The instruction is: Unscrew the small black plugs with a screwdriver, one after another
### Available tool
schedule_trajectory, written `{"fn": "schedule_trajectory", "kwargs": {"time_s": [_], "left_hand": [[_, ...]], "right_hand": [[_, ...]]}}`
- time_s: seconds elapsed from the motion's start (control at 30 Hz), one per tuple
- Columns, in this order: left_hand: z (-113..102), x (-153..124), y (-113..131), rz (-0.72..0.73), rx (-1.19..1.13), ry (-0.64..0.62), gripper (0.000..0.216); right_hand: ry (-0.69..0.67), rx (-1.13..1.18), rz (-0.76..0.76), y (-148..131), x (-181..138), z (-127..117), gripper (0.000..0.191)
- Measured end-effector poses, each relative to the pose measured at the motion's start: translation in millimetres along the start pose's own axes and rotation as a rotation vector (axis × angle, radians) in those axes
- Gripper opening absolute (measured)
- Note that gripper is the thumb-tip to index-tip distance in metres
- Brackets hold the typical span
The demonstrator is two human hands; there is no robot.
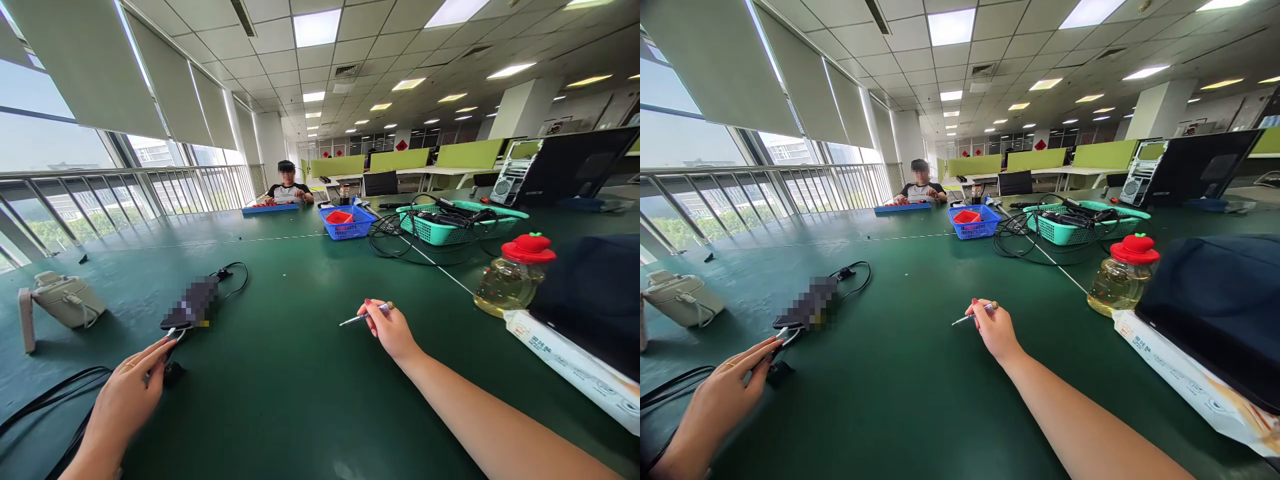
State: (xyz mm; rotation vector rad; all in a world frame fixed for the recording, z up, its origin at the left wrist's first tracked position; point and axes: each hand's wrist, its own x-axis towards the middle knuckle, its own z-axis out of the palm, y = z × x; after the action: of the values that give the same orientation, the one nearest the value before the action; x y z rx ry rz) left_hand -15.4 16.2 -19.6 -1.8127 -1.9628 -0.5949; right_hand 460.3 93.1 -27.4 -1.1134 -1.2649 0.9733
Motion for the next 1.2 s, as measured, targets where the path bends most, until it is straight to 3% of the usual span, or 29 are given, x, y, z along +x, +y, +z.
{"fn": "schedule_trajectory", "kwargs": {"time_s": [0.3,0.6,0.73,1.2], "left_hand": [[13.8,3.2,-10.3,0.143,0.016,-0.121,0.046],[7.4,-0.1,-4.0,0.268,-0.106,-0.106,0.045],[6.4,1.4,0.8,0.286,-0.113,-0.185,0.044],[11.9,1.5,3.6,0.255,-0.086,-0.274,0.042]], "right_hand": [[-0.025,-0.020,-0.025,3.0,0.8,-0.5,0.054],[-0.028,-0.022,-0.022,-1.6,0.4,1.1,0.055],[-0.035,-0.019,-0.033,-2.3,-0.7,1.0,0.056],[-0.028,-0.039,-0.020,-4.1,-1.3,1.6,0.057]]}}
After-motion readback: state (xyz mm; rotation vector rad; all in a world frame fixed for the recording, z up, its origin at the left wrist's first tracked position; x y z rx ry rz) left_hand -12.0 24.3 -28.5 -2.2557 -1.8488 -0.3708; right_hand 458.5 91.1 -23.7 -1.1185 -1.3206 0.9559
